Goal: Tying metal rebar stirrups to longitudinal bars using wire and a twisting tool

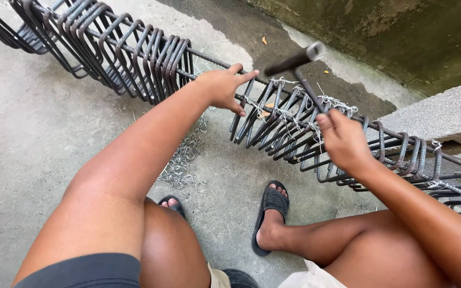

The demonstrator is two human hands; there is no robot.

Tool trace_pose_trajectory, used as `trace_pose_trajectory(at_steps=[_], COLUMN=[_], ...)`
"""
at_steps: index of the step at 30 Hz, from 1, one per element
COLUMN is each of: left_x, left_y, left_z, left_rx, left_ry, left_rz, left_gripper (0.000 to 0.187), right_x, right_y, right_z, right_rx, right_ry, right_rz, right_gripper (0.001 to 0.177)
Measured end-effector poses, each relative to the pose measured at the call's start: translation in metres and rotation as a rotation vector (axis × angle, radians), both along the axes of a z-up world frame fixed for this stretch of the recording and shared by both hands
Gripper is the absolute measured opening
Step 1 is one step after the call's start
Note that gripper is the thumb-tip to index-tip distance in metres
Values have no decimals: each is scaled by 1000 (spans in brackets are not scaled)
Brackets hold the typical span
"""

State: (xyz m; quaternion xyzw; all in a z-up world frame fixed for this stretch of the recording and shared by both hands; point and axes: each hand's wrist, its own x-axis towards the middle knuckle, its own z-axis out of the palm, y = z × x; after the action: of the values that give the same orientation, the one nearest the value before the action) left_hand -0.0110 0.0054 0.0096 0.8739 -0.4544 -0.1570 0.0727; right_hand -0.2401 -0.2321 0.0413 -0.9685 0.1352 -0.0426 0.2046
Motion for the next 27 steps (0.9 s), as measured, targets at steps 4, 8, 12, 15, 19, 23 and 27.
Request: trace_pose_trajectory(at_steps=[4, 8, 12, 15, 19, 23, 27], left_x=[-11, -8, -13, -25, -30, -56, -79], left_y=[5, 18, 39, 57, 75, 100, 94], left_z=[7, -13, -10, 9, -17, -33, -6], left_rx=[108, 51, 78, 124, 256, 229, 167], left_ry=[-126, -251, -443, -451, -406, -284, -116], left_rz=[-30, -75, -126, -101, -41, -20, 68], left_gripper=[120, 120, 87, 70, 66, 66, 62], right_x=[-4, -14, -7, 2, 14, 28, 33], right_y=[-29, -23, -24, -24, -4, 11, 12], right_z=[25, 75, 87, 73, 59, 45, 53], right_rx=[467, 856, 1067, 1136, 1064, 1051, 1185], right_ry=[-380, -424, -371, -269, -118, -70, -93], right_rz=[197, 205, 198, 190, 262, 307, 226], right_gripper=[28, 21, 27, 30, 43, 46, 56])
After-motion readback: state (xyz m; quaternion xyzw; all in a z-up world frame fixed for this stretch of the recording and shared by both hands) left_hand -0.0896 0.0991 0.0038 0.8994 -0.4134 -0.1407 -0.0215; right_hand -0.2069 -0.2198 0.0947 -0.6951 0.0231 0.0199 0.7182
